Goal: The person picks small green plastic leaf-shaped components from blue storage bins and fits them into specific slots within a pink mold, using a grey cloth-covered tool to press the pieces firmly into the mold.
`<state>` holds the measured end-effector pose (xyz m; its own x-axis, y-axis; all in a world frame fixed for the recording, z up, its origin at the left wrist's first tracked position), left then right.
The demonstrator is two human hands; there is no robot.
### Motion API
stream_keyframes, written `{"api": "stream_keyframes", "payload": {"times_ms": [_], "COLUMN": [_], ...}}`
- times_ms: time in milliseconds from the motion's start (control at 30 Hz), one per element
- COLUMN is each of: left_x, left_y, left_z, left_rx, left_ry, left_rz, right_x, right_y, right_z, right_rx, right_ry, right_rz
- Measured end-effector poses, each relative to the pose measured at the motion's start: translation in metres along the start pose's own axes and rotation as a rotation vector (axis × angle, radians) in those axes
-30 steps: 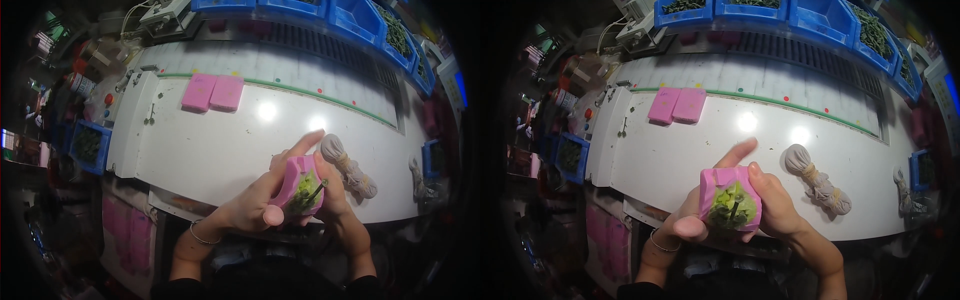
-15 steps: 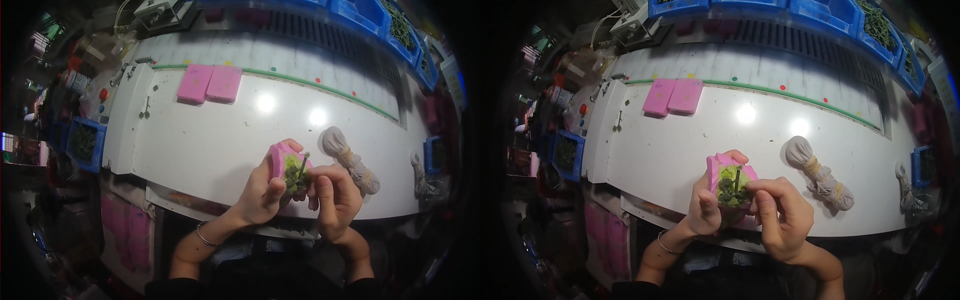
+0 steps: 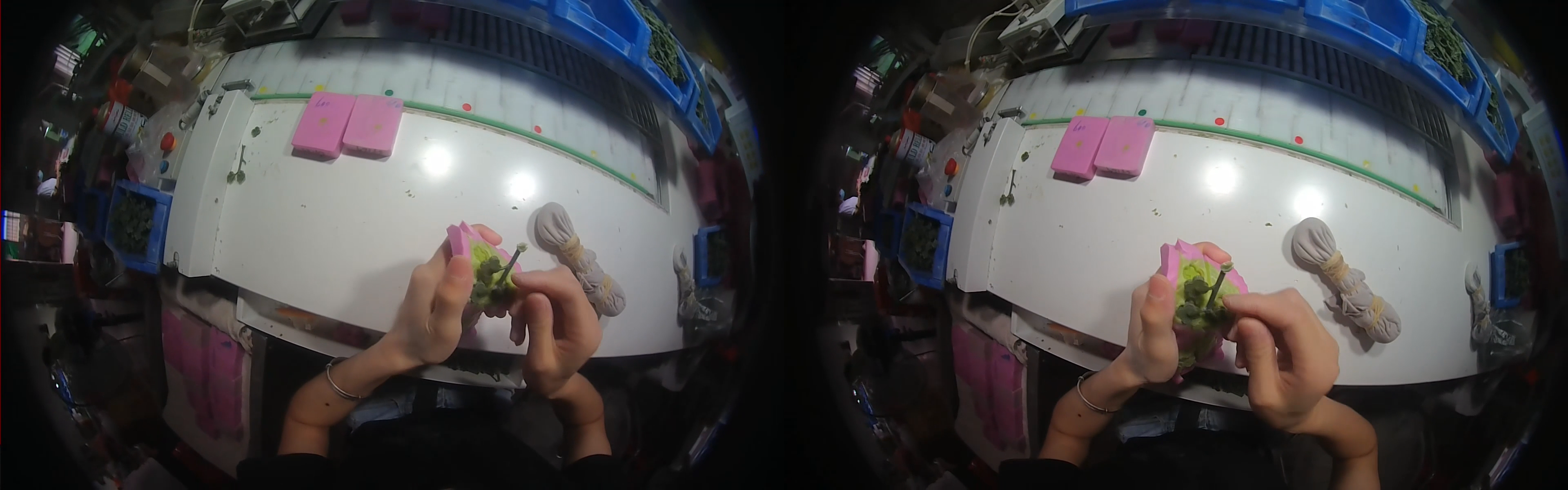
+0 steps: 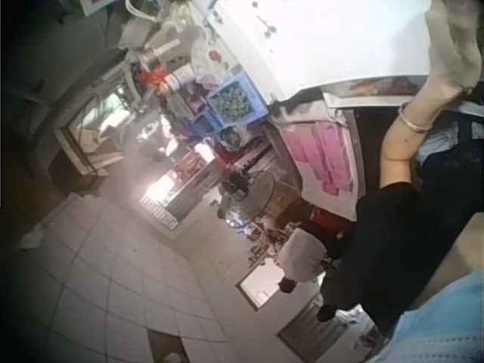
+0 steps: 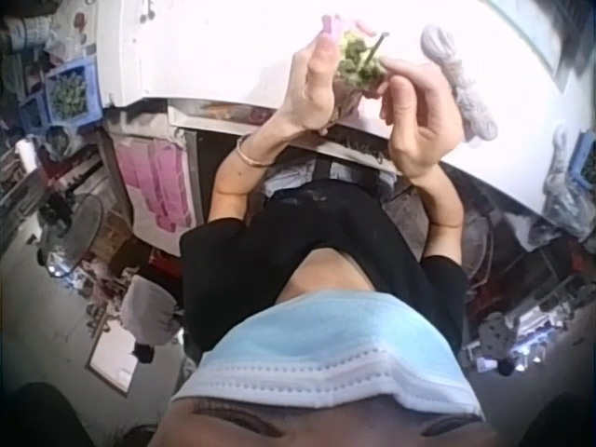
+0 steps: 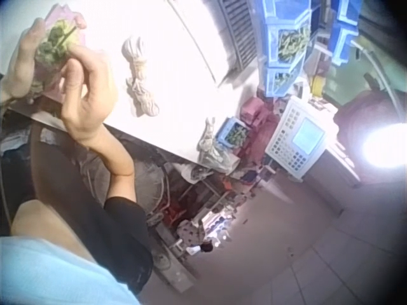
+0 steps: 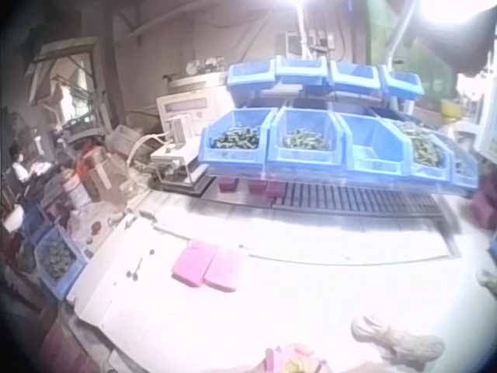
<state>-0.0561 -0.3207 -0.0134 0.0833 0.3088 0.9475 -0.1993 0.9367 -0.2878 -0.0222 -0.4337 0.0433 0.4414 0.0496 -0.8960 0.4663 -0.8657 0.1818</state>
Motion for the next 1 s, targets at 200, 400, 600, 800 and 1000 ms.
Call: {"api": "stream_keyframes", "payload": {"times_ms": [200, 400, 600, 800, 1000], "left_x": [0.005, 0.009, 0.002, 0.007, -0.008], "left_y": [-0.002, -0.009, 0.001, -0.006, 0.002], "left_z": [0.001, 0.002, 0.001, -0.006, -0.006], "left_rx": [-0.015, -0.04, -0.022, -0.007, 0.011], "left_ry": [-0.059, -0.034, 0.126, 0.032, 0.176], "left_rz": [-0.023, -0.103, -0.04, -0.074, 0.164], "right_x": [-0.038, -0.041, -0.039, 0.004, 0.028], "right_y": [-0.017, -0.014, -0.001, 0.003, 0.009], "right_z": [-0.005, -0.003, 0.004, -0.007, -0.008], "right_rx": [-0.175, -0.141, -0.074, -0.061, -0.03], "right_ry": [0.339, 0.347, 0.32, -0.101, -0.367], "right_rz": [0.426, 0.484, 0.373, -0.054, -0.324]}}
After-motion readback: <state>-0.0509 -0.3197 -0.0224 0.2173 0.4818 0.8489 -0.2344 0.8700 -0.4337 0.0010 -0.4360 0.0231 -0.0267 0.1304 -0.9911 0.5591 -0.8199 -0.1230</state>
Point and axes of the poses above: each hand's wrist, its own z-axis away from the middle knuckle, its own y-axis out of the back of the hand, x = y × z, the point moved 8 cm from there along -z, towards the middle knuckle, and after that the axes turned 8 degrees about y, right-handed, at the moved point
